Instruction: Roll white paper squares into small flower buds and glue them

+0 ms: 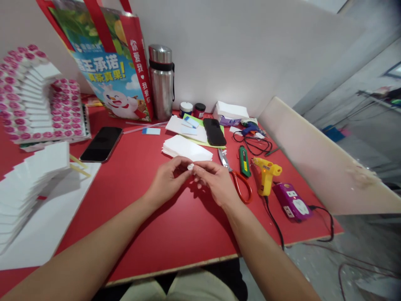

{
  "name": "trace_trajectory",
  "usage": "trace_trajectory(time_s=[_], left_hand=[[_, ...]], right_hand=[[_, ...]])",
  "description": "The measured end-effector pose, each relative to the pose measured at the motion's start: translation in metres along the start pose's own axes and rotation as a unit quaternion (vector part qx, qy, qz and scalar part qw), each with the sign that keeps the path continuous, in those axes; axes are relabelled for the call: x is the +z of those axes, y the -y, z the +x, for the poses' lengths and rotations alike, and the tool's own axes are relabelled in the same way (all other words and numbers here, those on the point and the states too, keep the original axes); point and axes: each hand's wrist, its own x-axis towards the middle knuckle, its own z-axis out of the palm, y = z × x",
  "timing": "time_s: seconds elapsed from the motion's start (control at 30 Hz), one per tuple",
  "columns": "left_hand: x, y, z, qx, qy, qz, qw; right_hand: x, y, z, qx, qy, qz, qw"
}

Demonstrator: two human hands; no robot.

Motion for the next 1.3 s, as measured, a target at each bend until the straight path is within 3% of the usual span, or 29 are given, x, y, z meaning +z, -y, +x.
trace_trajectory(time_s=[0.1, 0.3, 0.7, 0.87, 1.03, 1.3], left_hand=[[0.0, 0.002, -0.001, 0.006, 0.011, 0.045, 0.999], [-0.001, 0.003, -0.001, -0.011, 0.045, 0.027, 0.999], [0.003, 0.008, -0.005, -0.01, 0.012, 0.067, 0.998], [0.005, 0.003, -0.001, -0.076, 0.016, -0.056, 0.995], [0.004, -0.006, 0.002, -0.144, -0.028, -0.141, 0.979], [0.009, -0.006, -0.001, -0.147, -0.044, -0.154, 0.976]], right_hand=[[-0.002, -0.004, 0.002, 0.004, 0.002, -0.006, 1.0], [-0.005, -0.005, 0.005, 0.009, 0.002, -0.009, 1.0], [-0.002, -0.007, 0.006, 0.019, 0.01, -0.009, 1.0], [-0.005, -0.003, 0.009, 0.017, -0.002, 0.014, 1.0], [-0.008, -0.001, 0.009, 0.016, 0.0, 0.032, 0.999], [-0.002, -0.01, 0.009, 0.013, -0.015, 0.029, 0.999]])
